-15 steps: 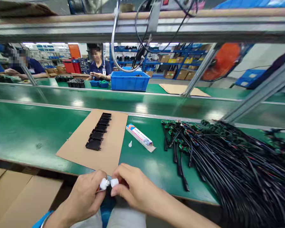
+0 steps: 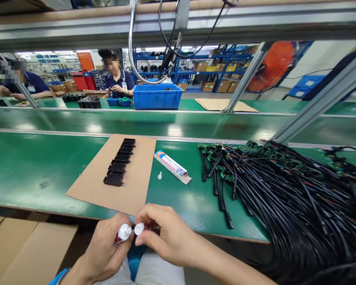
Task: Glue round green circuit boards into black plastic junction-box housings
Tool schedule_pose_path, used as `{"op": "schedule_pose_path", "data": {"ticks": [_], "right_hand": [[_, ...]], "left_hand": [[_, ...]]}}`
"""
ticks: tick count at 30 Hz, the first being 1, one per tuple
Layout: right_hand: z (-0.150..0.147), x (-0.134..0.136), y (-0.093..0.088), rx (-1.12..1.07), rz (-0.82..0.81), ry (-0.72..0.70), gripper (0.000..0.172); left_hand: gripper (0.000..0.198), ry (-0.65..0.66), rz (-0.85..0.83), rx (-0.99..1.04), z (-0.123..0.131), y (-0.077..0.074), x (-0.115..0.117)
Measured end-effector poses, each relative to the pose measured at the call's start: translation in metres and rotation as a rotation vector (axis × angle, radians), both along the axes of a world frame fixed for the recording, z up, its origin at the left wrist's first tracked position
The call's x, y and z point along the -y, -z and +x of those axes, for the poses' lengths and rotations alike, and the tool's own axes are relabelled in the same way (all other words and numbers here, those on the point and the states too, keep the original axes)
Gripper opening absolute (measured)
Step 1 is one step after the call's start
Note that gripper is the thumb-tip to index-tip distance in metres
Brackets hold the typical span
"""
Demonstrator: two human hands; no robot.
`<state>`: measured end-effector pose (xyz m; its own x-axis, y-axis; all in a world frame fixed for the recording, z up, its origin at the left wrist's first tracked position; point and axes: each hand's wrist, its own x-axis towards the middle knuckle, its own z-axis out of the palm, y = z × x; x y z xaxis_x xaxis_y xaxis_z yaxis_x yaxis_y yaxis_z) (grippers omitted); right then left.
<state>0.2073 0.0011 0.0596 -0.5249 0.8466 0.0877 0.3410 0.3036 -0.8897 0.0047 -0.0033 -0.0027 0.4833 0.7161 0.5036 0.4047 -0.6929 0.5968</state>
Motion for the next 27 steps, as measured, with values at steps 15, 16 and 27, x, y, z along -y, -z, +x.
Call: {"op": "schedule_pose_path", "data": {"ticks": [15, 16, 27], "right_hand": [[-0.002, 0.003, 0.001, 0.094, 0.559, 0.007, 0.012], [-0.002, 0.003, 0.0, 0.125, 0.58, 0.002, 0.011], [-0.004, 0.001, -0.008, 0.336, 0.682, -0.031, 0.011]], "left_hand": [[0.014, 0.019, 0.025, 0.064, 0.003, 0.009, -0.002], [0.014, 0.016, 0.025, 0.055, 0.003, 0.008, -0.002], [0.022, -0.013, 0.035, -0.044, 0.002, 0.004, 0.0]]}}
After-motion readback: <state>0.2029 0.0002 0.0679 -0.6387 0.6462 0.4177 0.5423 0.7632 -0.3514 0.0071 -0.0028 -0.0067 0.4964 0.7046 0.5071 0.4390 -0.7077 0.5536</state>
